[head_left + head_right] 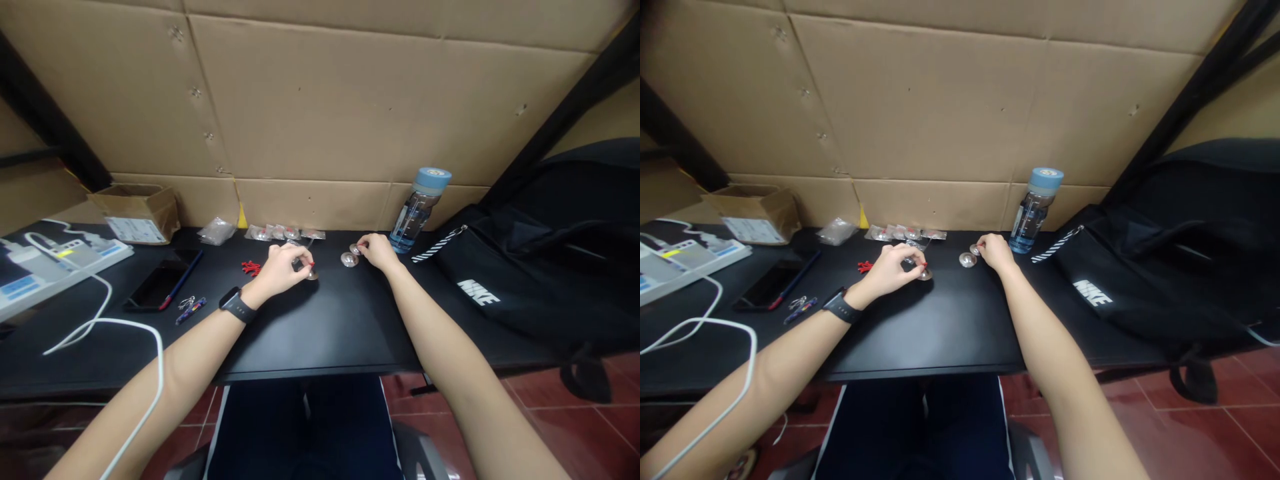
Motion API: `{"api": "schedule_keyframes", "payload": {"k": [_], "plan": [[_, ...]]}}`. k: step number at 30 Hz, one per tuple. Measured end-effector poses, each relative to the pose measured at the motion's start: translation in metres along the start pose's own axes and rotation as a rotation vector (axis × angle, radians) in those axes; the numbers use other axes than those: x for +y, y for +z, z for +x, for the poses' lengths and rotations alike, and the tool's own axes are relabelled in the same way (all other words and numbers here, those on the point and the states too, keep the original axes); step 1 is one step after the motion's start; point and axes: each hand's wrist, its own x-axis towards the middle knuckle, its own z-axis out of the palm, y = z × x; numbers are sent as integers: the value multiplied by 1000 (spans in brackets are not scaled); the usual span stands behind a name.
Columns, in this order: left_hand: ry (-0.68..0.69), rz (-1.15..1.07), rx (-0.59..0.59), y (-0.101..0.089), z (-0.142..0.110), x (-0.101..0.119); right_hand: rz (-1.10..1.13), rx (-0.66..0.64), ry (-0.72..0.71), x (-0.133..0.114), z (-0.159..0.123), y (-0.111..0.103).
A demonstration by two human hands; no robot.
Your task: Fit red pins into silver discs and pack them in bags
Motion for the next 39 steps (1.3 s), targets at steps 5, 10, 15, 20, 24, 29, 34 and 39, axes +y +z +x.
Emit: {"api": "schedule_keyframes", "payload": {"k": [5,10,15,20,24,29,34,39], "plan": [[28,16,-15,2,0,-2,36,137,-30,-10,-1,-8],[9,39,-16,4,0,-2,267,239,-219,-33,-10,-13],[-38,73,12,1,1,1,389,180,-318,-59,-22,-9],[-90,84,74,-4,2,5,392,16,-407,-72,-29,2],[-92,75,110,-6,2,7,427,105,-383,-79,-32,2],[-86,63,125,-7,2,9,580,261,-298,-86,-37,-10],[-108,-115,143,-4,1,6,688,241,-284,-93,-40,-10],[-236,-559,164,5,4,-3,898,284,-169,-95,-39,-9]]}}
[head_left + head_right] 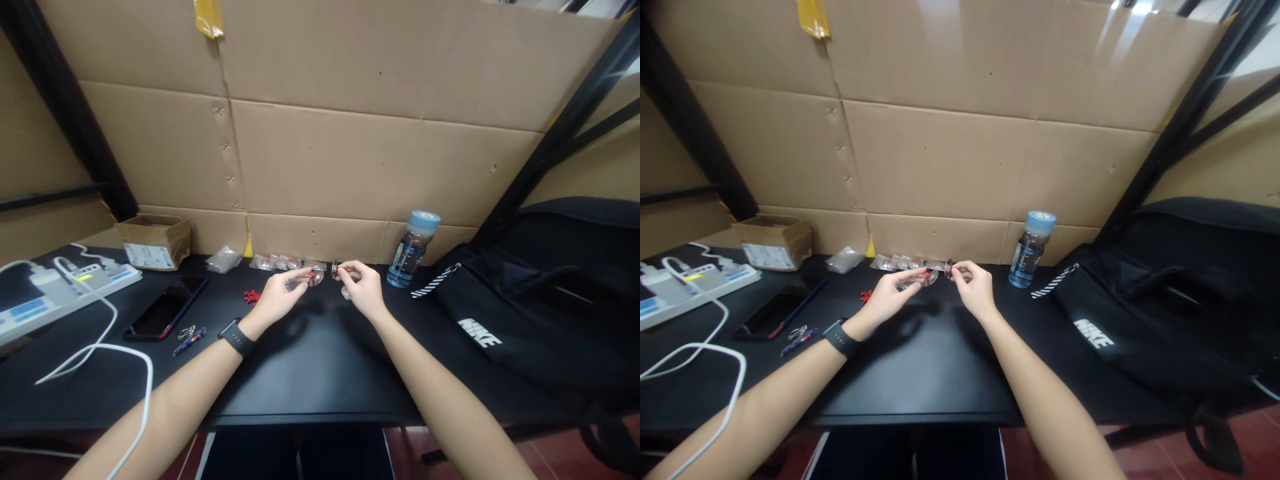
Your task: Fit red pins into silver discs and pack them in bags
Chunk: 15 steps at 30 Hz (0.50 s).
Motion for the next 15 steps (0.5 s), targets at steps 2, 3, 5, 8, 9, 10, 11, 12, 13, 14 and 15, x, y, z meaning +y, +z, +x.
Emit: {"api": "schedule_keyframes", "payload": {"k": [2,3,5,8,9,10,11,12,13,14,15], "plan": [[-93,-167,4,2,2,-2,25,-5,7,0,0,0],[-132,-232,14,3,3,-2,29,-21,9,0,-1,1],[-177,-329,31,6,3,0,27,-62,3,0,-3,3],[-177,-412,-4,8,1,4,21,-110,-21,3,-8,10],[-174,-427,-24,9,0,6,22,-117,-25,4,-9,11],[-173,-437,-39,9,0,7,25,-121,-25,5,-10,13],[-177,-447,-50,10,-1,8,26,-123,-22,6,-10,14],[-184,-457,-54,10,-1,9,26,-123,-16,7,-10,14],[-195,-466,-57,10,-2,9,27,-121,-9,8,-10,14],[-205,-476,-59,10,-2,10,29,-119,-1,9,-9,14],[-214,-484,-63,11,-2,10,33,-118,6,9,-9,13]]}}
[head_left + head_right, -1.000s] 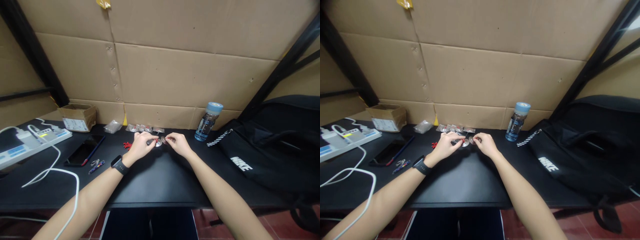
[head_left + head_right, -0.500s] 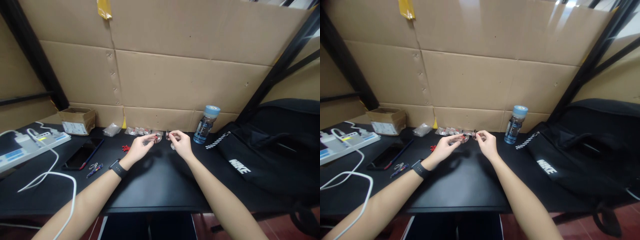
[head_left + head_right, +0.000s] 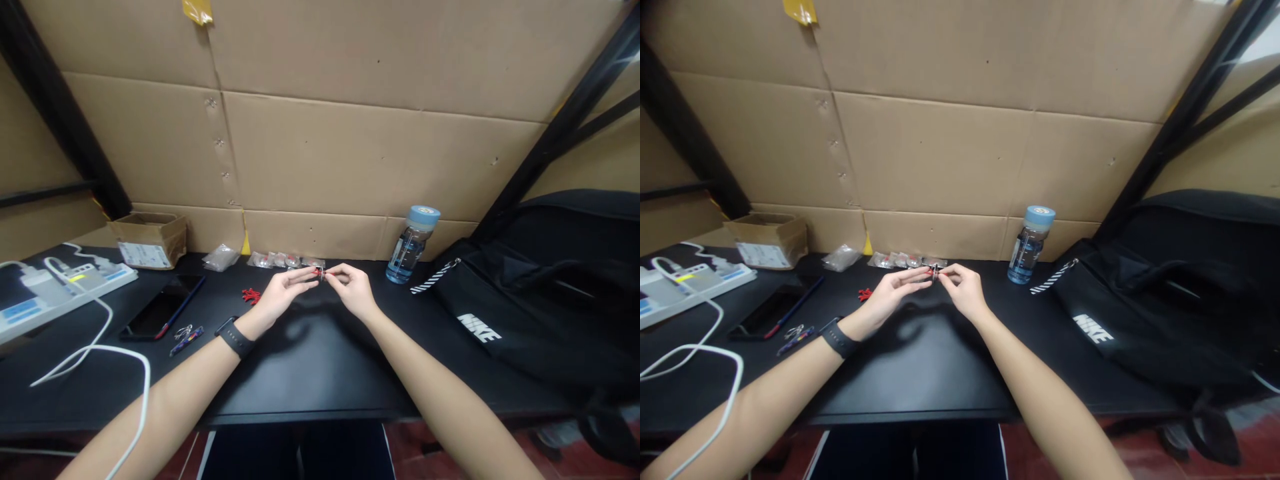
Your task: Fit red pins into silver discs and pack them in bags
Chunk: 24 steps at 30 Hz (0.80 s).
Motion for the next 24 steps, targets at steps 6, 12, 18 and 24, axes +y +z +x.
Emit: {"api": "schedule_keyframes", "payload": {"k": [6,12,18,24], "plan": [[-39,68,-12,-4,2,0,57,-33,21,4,0,-1],[-165,265,-90,-16,6,-9,-88,-219,209,17,-3,1],[-170,395,-105,-19,8,-15,-193,-283,240,28,-5,5],[-153,435,-109,-22,10,-17,-124,-299,140,21,-6,7]]}}
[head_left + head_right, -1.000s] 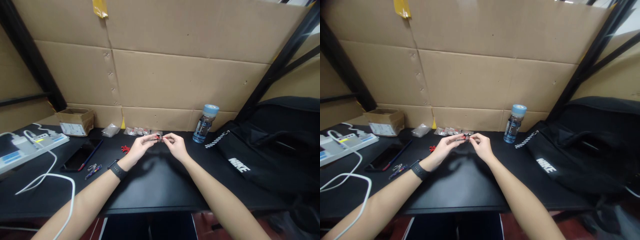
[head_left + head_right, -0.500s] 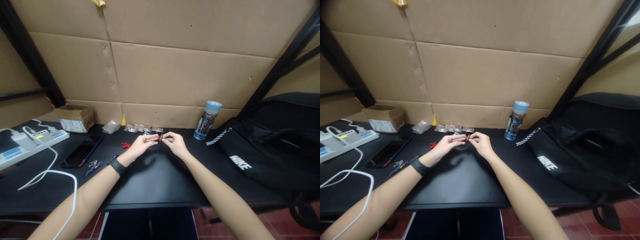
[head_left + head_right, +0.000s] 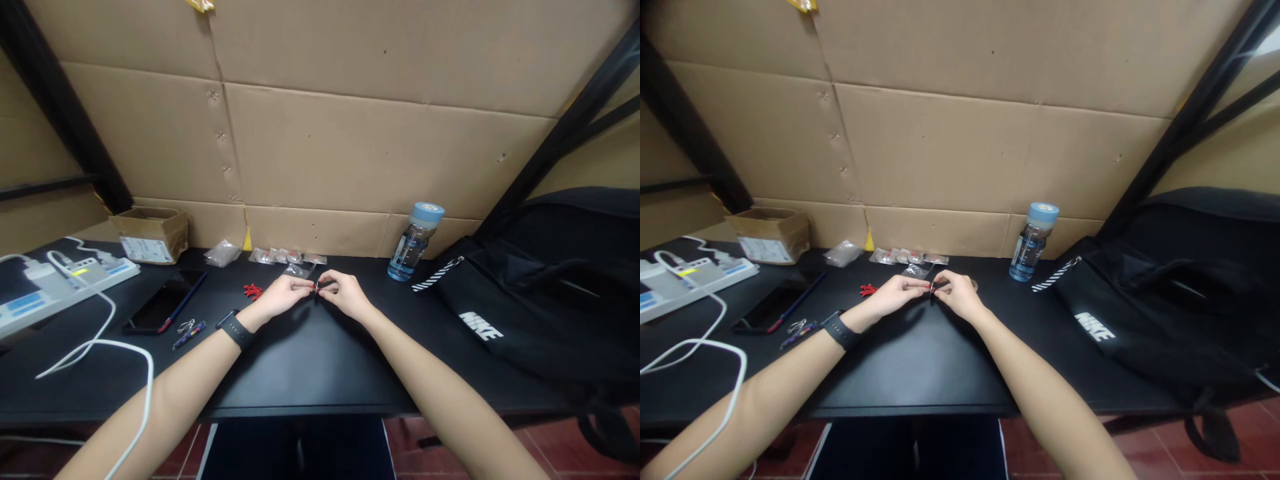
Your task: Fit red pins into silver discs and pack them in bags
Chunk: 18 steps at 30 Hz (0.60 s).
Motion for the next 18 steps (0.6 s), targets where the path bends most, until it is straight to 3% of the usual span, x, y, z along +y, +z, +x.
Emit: {"api": "schedule_keyframes", "payload": {"k": [18], "plan": [[34,25,-13,-1,2,-6,26,-17,-36,-2,0,4]]}}
